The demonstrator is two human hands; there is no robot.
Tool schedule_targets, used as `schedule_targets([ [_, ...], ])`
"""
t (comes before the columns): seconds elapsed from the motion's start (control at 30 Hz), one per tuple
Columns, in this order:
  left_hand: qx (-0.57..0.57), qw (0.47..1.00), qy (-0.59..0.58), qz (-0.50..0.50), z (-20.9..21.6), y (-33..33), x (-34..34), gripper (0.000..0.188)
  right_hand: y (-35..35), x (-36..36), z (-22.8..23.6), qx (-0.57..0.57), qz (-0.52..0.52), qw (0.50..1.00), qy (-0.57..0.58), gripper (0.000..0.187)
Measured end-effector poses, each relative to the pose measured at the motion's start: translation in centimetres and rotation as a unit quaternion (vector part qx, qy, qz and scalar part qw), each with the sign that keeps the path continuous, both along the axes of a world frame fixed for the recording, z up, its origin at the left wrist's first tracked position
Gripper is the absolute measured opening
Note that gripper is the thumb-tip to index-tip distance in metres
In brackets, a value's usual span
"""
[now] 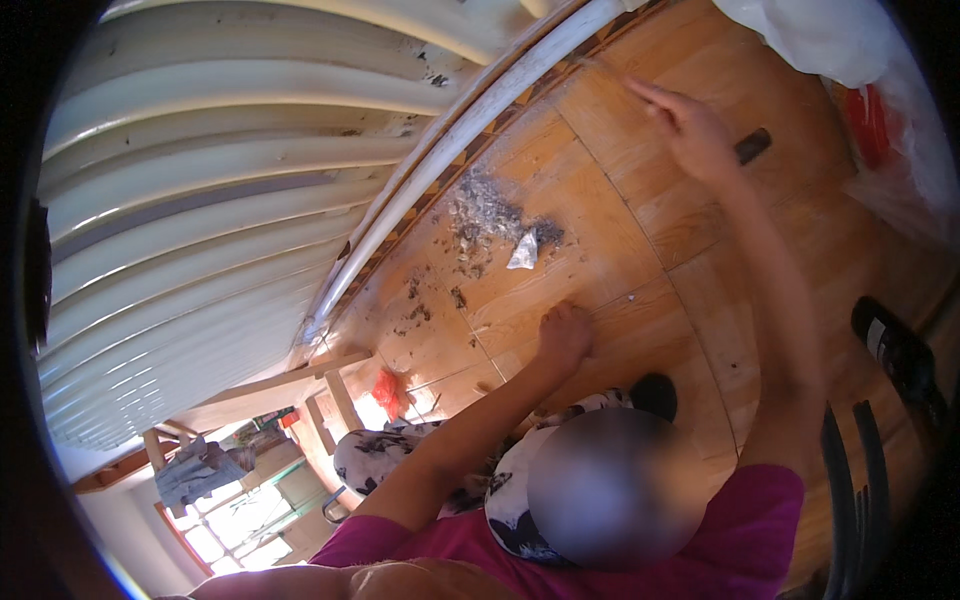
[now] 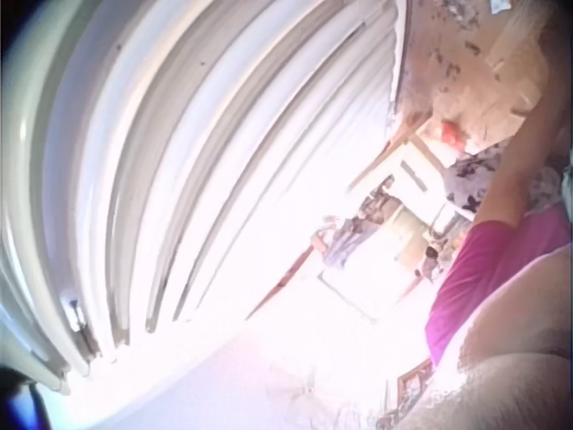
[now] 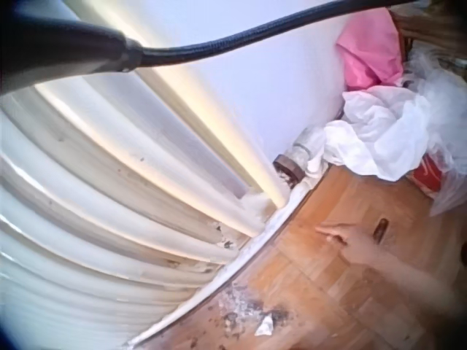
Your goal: The person scrapes debris and residue from the floor near a white radiator using a hammer and a chisel. They repeatedly strike the chisel with the hammer to loosen material and then wipe the area with a cloth.
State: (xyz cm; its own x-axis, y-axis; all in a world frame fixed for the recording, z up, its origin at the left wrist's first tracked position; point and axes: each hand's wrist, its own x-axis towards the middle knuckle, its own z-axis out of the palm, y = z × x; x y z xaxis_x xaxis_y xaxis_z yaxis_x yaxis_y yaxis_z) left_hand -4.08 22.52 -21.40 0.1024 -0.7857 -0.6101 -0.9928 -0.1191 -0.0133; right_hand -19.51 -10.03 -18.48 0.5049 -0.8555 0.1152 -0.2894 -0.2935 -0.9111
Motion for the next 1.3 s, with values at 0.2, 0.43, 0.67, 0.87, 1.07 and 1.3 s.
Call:
schedule_targets([
  [0.2, -0.035, 0.999, 0.013, -0.021, -0.1, 0.8, 0.7, 0.05, 1.4, 1.4, -0.4, -0.025, -0.015, 0.999, -0.024, 0.042],
  [0.43, -0.003, 1.0, -0.005, -0.008, -0.2, 0.5, 0.5, 0.044, 2.7, 3.5, 1.1, -0.002, 0.032, 0.998, 0.045, 0.04],
  [0.67, -0.03, 0.999, -0.011, -0.03, 0.2, 0.4, 0.0, 0.039, 1.7, 1.9, -0.5, 0.009, -0.01, 0.997, -0.078, 0.038],
  [0.87, -0.112, 0.993, -0.006, -0.032, -0.2, 1.0, 0.7, 0.017, 3.0, 2.9, 0.7, 0.095, 0.006, 0.995, -0.021, 0.038],
  [1.07, -0.017, 0.999, -0.032, -0.025, -0.2, 0.4, -0.3, 0.038, 2.5, 2.4, -1.9, 0.0, -0.03, 0.994, -0.108, 0.038],
  [1.3, -0.024, 0.999, -0.007, -0.025, -0.1, 0.6, 0.4, 0.044, 2.8, 3.5, -0.3, 0.109, 0.024, 0.993, -0.043, 0.04],
])
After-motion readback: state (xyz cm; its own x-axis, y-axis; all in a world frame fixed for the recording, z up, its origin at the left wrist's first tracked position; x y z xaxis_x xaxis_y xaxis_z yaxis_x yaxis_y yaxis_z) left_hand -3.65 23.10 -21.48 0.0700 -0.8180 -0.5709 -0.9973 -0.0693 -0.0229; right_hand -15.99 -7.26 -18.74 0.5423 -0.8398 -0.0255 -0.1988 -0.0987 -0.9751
